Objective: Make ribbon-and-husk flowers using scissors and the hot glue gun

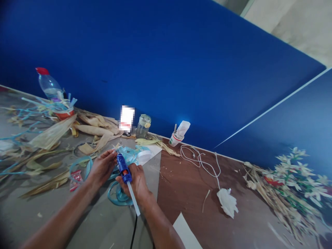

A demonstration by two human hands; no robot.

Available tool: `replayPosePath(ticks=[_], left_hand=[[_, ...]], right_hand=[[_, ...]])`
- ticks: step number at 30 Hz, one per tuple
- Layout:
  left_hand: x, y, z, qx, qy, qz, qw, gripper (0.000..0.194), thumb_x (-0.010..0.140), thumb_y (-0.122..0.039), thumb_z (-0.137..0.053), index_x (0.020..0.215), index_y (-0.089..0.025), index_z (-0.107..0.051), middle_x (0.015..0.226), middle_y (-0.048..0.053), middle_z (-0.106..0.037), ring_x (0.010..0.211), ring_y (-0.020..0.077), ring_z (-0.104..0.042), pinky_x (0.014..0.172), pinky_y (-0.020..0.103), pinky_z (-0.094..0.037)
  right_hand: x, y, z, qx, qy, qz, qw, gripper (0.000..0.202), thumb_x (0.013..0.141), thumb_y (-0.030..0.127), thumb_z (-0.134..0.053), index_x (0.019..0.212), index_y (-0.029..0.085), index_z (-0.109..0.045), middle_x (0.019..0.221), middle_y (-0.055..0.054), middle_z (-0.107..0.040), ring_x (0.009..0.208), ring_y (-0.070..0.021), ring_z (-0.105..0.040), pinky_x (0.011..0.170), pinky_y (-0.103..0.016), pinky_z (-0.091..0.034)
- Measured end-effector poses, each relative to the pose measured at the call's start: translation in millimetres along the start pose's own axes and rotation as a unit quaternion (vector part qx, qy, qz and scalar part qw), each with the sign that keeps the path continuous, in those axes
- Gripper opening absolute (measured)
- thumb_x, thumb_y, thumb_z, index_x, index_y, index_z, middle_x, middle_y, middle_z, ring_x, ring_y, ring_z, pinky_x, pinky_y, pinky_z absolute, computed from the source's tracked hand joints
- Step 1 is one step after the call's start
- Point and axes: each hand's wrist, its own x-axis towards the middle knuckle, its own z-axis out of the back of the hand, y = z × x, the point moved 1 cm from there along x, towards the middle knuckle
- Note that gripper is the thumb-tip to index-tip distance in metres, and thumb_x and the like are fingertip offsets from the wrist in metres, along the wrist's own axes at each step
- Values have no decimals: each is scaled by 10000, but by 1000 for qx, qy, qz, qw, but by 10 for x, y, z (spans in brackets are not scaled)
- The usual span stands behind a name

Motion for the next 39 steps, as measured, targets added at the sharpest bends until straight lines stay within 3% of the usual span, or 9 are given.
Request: replayPosePath(ticks=[25, 39], left_hand=[[-7, -11, -9, 10, -8, -10, 1000, 250, 526, -248, -843, 668, -127, -678, 579, -15, -593, 488, 61, -485, 480, 168, -417], [37, 40, 55, 11, 9, 9, 1000, 240, 569, -249, -823, 724, -125, -688, 613, -8, -616, 505, 65, -515, 511, 169, -440]], right_hand=[[-3, 19, 34, -13, -16, 8, 1000, 290, 867, 474, -443, 749, 209, -450, 686, -17, -531, 641, -171, -506, 619, -294, -409], [1, -41, -1, -19, -36, 5, 999, 256, 865, 436, -450, 767, 200, -461, 691, -22, -542, 664, -179, -526, 619, -284, -410]])
